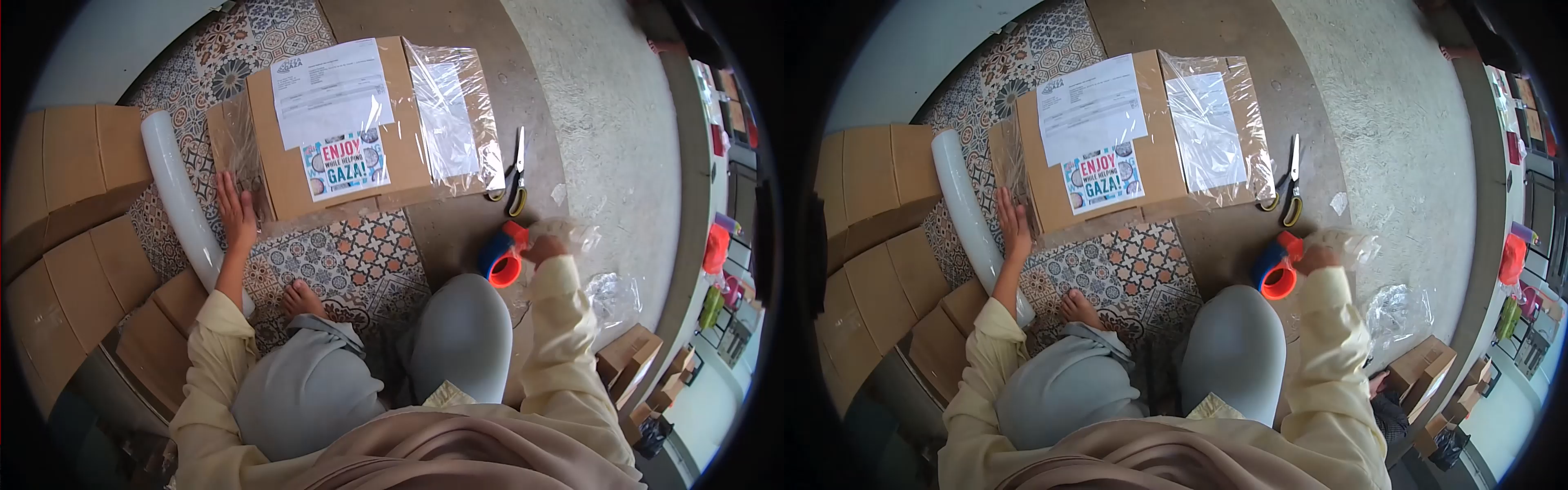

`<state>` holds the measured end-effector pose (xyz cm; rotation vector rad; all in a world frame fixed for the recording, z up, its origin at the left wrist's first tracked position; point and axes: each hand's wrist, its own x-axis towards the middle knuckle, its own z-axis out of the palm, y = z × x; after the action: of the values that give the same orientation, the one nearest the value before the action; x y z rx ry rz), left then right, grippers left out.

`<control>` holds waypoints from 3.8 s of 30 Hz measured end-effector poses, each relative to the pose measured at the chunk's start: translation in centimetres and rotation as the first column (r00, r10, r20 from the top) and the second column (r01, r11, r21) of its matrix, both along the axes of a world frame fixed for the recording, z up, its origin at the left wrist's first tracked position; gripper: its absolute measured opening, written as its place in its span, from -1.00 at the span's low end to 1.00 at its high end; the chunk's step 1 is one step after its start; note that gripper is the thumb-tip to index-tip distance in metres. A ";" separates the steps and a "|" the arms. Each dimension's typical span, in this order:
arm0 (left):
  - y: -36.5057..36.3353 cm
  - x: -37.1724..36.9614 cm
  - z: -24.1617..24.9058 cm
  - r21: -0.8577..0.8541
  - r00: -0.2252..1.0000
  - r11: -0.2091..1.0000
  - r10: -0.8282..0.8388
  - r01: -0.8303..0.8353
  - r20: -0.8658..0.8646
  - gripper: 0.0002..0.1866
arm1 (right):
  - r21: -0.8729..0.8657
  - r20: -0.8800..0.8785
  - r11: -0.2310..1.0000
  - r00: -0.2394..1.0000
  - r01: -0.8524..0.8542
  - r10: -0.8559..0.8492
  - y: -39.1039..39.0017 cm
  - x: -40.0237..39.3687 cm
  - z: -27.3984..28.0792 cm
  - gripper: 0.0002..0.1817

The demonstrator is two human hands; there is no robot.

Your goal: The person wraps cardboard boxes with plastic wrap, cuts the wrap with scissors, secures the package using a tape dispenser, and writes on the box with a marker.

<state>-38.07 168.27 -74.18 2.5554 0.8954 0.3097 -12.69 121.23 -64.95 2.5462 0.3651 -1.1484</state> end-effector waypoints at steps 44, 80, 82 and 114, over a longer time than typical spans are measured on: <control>-14.8 4.6 18.0 -0.946 0.941 -0.247 -0.213 0.211 0.265 -0.13 | 0.841 -0.534 0.108 0.845 0.530 0.009 5.9 -14.9 16.4 -0.19; -14.7 18.0 27.5 -0.440 0.605 0.424 -0.448 0.792 0.657 -0.21 | 0.966 -0.025 -0.258 0.996 0.002 -0.088 6.1 0.2 23.5 -0.20; -16.2 19.0 28.3 -0.233 0.512 0.476 -0.623 0.848 0.591 -0.18 | 0.906 -0.114 -0.414 0.992 0.085 -0.047 8.4 0.6 24.3 -0.24; -17.5 14.0 18.8 -0.513 0.432 0.430 -0.893 0.742 -0.124 -0.41 | 0.133 0.793 0.987 0.607 -0.093 -0.049 -9.7 1.6 -3.6 -0.38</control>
<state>-24.07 150.77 -55.39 2.3298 -0.3362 -0.6527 -11.06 111.53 -68.60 2.8581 0.2489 0.1403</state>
